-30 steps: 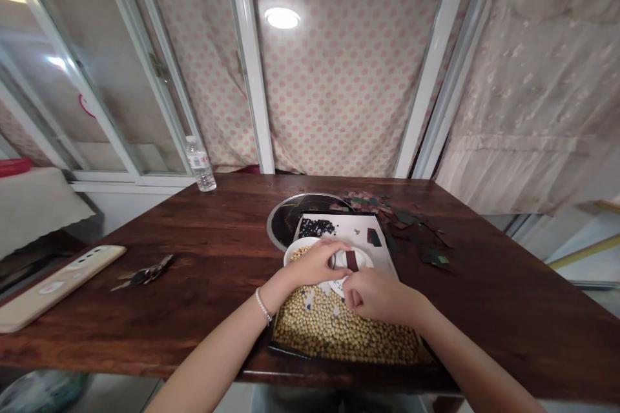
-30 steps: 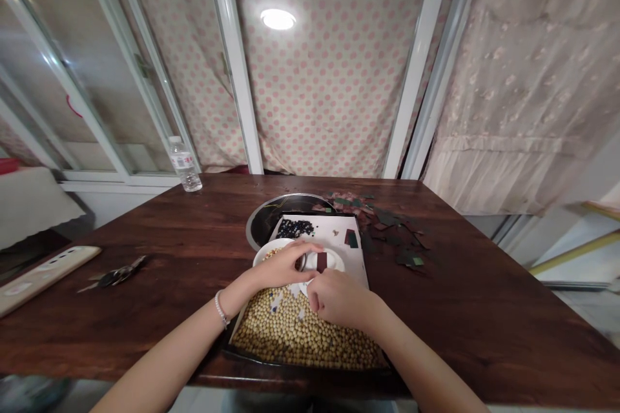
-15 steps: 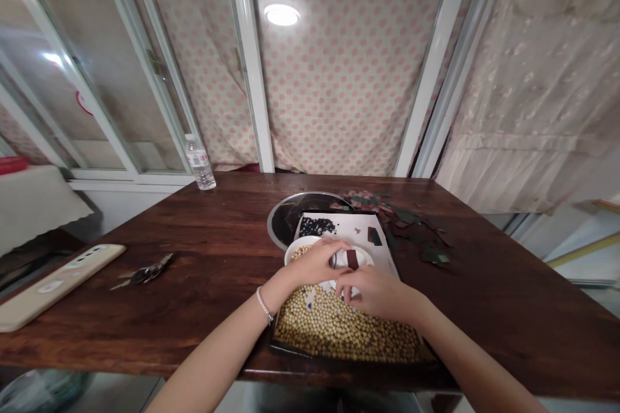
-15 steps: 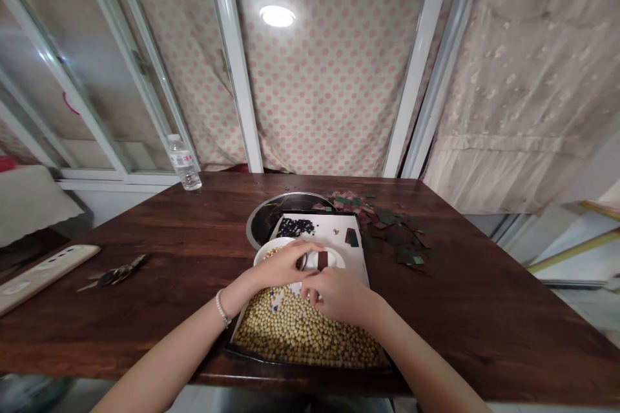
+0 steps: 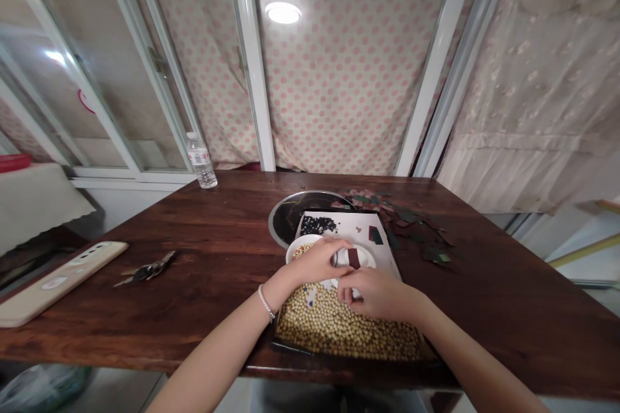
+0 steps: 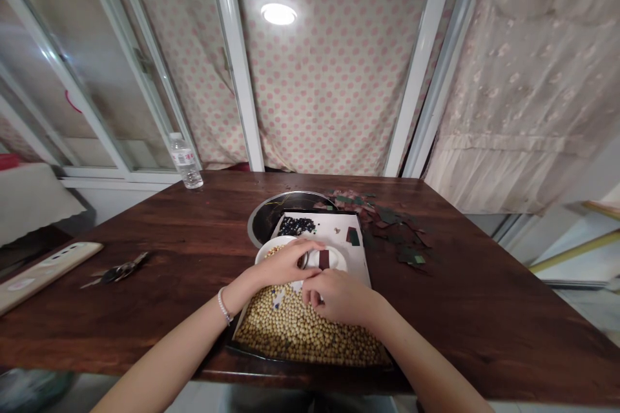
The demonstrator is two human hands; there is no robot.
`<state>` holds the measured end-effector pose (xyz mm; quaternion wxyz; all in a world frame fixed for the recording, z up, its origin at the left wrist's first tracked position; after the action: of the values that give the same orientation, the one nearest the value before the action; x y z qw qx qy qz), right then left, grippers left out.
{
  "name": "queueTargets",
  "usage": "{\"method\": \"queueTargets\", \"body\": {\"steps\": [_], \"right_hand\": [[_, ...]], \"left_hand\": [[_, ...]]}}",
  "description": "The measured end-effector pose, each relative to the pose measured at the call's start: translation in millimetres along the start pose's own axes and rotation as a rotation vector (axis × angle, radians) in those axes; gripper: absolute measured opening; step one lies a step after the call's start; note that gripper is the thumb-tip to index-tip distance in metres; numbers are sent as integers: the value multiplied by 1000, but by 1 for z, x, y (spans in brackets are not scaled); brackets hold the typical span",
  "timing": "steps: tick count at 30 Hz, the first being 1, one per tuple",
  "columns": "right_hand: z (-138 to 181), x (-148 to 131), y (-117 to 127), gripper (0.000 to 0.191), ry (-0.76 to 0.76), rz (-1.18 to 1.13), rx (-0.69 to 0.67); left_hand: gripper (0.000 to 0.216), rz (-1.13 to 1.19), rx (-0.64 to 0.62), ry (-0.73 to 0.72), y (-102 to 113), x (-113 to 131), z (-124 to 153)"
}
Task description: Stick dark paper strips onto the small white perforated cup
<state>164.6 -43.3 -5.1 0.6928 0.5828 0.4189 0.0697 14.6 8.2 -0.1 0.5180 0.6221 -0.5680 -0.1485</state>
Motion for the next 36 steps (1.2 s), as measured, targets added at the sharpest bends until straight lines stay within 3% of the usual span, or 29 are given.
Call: {"method": "queueTargets", "body": {"steps": [6, 14, 18, 21, 27, 31, 36], "right_hand": [[5, 1, 15, 20, -4, -126, -53], [2, 8, 0, 16, 52, -116, -131], [4, 2, 7, 14, 66, -163, -127], [8, 0, 24, 10, 24, -232, -57], [0, 27, 39, 5, -182, -246, 326], [-11, 37, 30, 12, -193, -244, 382], [-14, 32, 28, 9, -208, -294, 373]], "left_hand": [[35, 21, 0, -33, 1, 1, -1], [35, 20, 18, -32, 0, 0, -1], [35, 35, 10, -31, -1, 0, -1], [36, 43, 4, -7, 0, 0, 0], [40, 49, -15, 39, 2, 1, 1], [37, 42, -20, 61, 5, 3, 0], [33, 59, -35, 81, 7, 4, -1]]}}
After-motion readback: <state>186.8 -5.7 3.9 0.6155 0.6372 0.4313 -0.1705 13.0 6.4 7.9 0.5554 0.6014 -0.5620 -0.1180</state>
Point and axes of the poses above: each hand's wrist, its own z-axis away from the middle knuckle, its own y-axis out of the back of the hand, x = y × z, the point moved 2 cm from there along -z, towards the middle knuckle, and after that the axes turned 10 degrees about -y, right-handed, at the moved point
